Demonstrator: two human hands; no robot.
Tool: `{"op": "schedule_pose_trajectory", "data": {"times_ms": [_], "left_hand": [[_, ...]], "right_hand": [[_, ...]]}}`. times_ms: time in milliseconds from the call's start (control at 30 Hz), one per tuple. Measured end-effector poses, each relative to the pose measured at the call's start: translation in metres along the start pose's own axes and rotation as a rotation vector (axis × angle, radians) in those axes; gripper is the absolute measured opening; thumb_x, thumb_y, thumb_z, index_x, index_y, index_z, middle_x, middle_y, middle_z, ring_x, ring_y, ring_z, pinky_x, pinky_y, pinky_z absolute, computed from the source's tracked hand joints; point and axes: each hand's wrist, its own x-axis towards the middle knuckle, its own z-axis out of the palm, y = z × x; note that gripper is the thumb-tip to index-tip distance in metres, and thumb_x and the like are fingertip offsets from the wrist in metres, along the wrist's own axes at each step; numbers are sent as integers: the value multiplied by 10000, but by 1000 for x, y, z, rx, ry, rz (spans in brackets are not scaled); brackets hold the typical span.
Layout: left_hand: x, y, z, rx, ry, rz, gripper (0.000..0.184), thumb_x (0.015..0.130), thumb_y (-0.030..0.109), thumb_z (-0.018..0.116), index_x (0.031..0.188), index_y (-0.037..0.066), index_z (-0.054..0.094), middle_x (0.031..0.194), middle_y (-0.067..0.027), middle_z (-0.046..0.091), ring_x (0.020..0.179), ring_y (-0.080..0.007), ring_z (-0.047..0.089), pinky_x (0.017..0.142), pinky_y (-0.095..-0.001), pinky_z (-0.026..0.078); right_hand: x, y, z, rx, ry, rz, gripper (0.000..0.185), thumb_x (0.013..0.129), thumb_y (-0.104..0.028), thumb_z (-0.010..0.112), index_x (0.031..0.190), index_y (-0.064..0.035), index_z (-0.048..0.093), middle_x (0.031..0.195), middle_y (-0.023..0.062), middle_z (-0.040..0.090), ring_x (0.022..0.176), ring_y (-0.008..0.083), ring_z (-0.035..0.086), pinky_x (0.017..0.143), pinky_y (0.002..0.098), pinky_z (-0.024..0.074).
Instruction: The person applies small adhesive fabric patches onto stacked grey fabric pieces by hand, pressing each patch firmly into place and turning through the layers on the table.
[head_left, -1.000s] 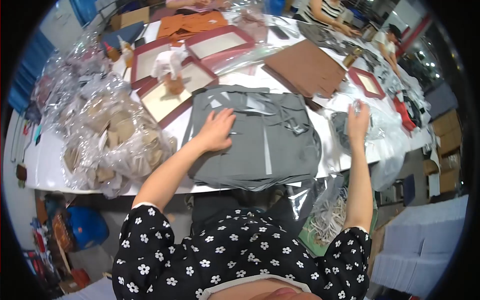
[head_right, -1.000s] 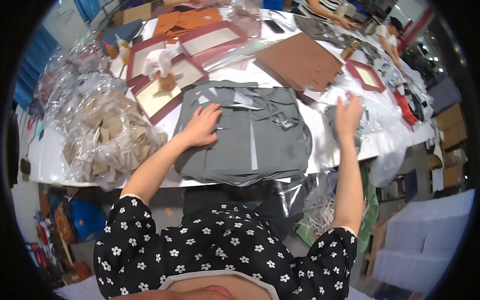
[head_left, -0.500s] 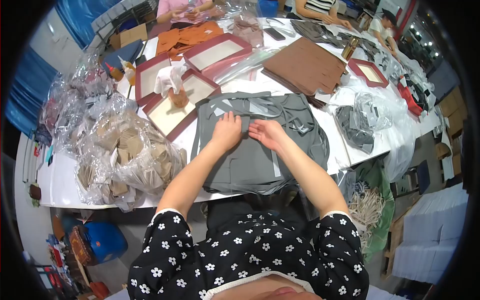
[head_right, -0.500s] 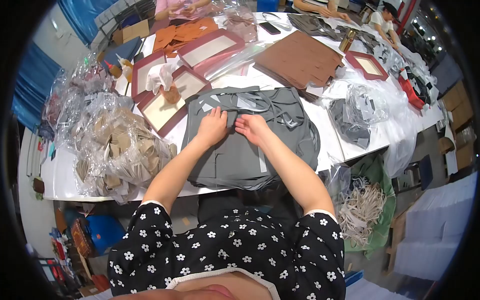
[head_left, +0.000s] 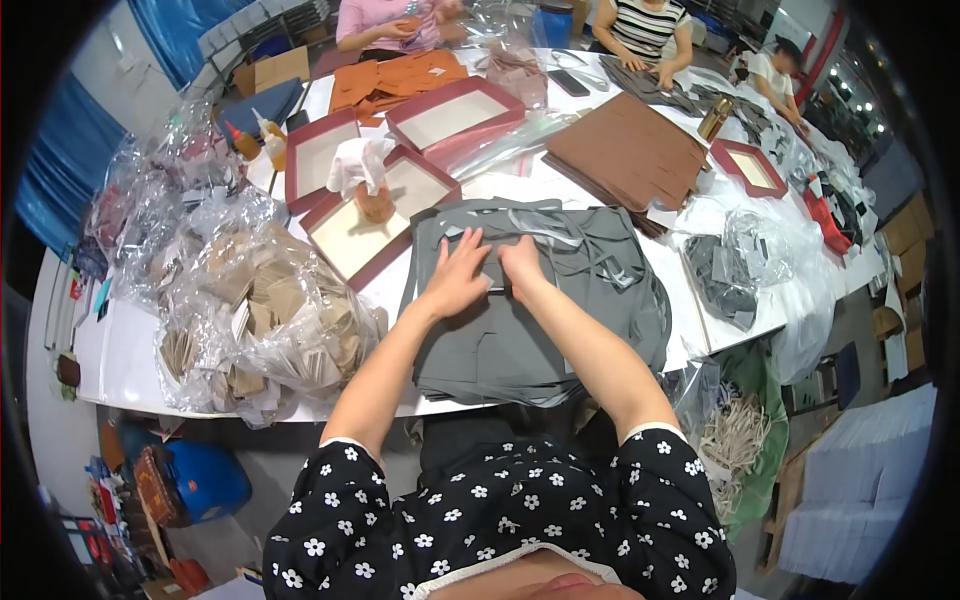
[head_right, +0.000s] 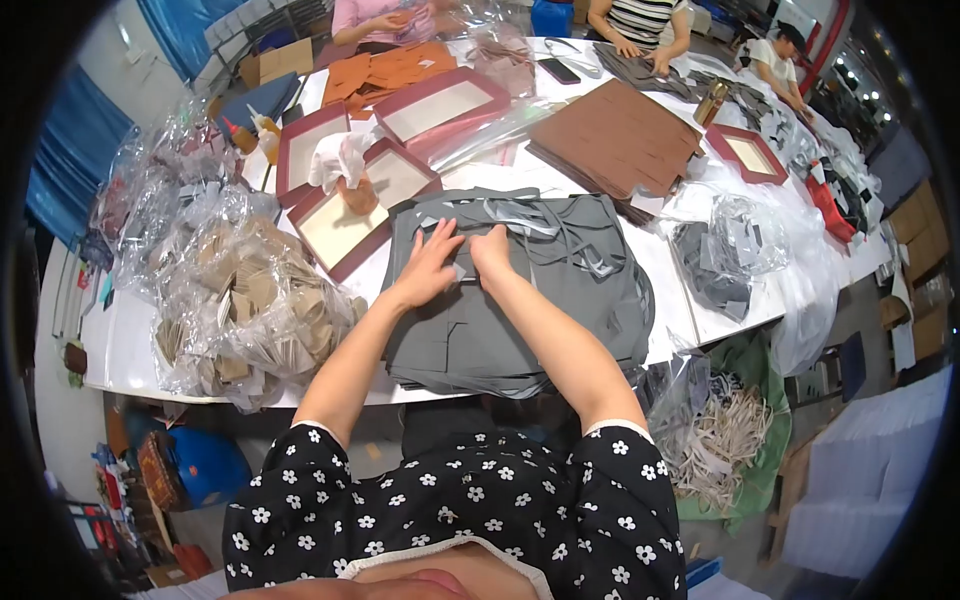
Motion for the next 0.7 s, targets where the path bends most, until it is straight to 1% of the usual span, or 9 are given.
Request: {"op": "schedule_pose_trajectory", "data": {"times_ms": [33, 133, 267, 333, 467, 500, 600, 667, 700], "left_hand": [[-2, -8, 1, -144, 76, 30, 518, 826, 135, 511, 1318, -25, 470, 1489, -192, 343, 1417, -329, 260, 1170, -488, 157], [-4, -12, 16, -183, 290, -7, 479, 828, 66, 474, 1296, -32, 486, 1456, -205, 385, 1395, -347, 296, 1161, -523, 155], [-6, 5, 20, 241, 341, -57, 463, 828, 6, 463, 1288, -44, 490, 1425, -218, 421, 1380, -342, 329, 1160, -514, 164], [-6, 4, 22, 268, 311, -74, 497, 821, -2, 470, 1317, -40, 465, 1438, -214, 408, 1387, -335, 320, 1162, -508, 164], [-3, -1, 24, 264, 267, -75, 565, 813, -1, 474, 1373, -28, 408, 1462, -202, 384, 1398, -327, 305, 1163, -501, 164], [-2, -2, 24, 249, 260, -79, 568, 814, 4, 473, 1377, -26, 404, 1465, -199, 383, 1399, -324, 305, 1164, -497, 165], [-2, -1, 22, 227, 248, -101, 571, 817, -1, 458, 1385, -13, 397, 1469, -184, 385, 1400, -312, 308, 1165, -486, 172], [-1, 2, 22, 239, 257, -129, 566, 822, -29, 434, 1387, 2, 400, 1467, -170, 393, 1399, -303, 313, 1162, -479, 185], [-1, 2, 22, 260, 250, -130, 566, 822, -27, 435, 1386, 5, 403, 1467, -169, 393, 1397, -300, 316, 1162, -476, 186]], "right_hand": [[3, 4, 5, -90, 21, -53, 510, 820, -103, 572, 1262, 82, 396, 1117, 284, 594, 1067, 362, 597, 841, 412, 488], [6, 2, 14, -318, 115, -57, 523, 856, -196, 574, 1272, 67, 396, 1143, 294, 599, 1104, 410, 584, 898, 465, 468], [7, -12, 17, -506, 132, -28, 485, 880, -287, 577, 1207, 39, 431, 1070, 264, 641, 1035, 430, 611, 887, 495, 469], [1, -16, 22, -569, 180, -29, 453, 882, -303, 583, 1164, 25, 447, 1021, 244, 662, 987, 428, 632, 872, 495, 476], [0, -7, 24, -527, 206, -146, 433, 882, -309, 589, 1122, 25, 454, 981, 265, 660, 962, 424, 638, 831, 509, 484], [7, -2, 23, -478, 192, -179, 400, 865, -270, 608, 1095, 36, 491, 969, 282, 653, 953, 443, 632, 834, 497, 486], [24, 12, 11, -345, 59, -326, 449, 839, -231, 627, 1146, 78, 515, 1029, 308, 638, 1003, 445, 616, 870, 449, 486], [36, 16, 3, -106, -6, -245, 640, 782, -220, 693, 1259, 144, 470, 1137, 260, 631, 1066, 333, 614, 910, 371, 473], [40, 16, -5, 9, -85, -149, 596, 779, -222, 704, 1233, 113, 510, 1112, 214, 646, 1023, 298, 626, 883, 367, 482]]}}
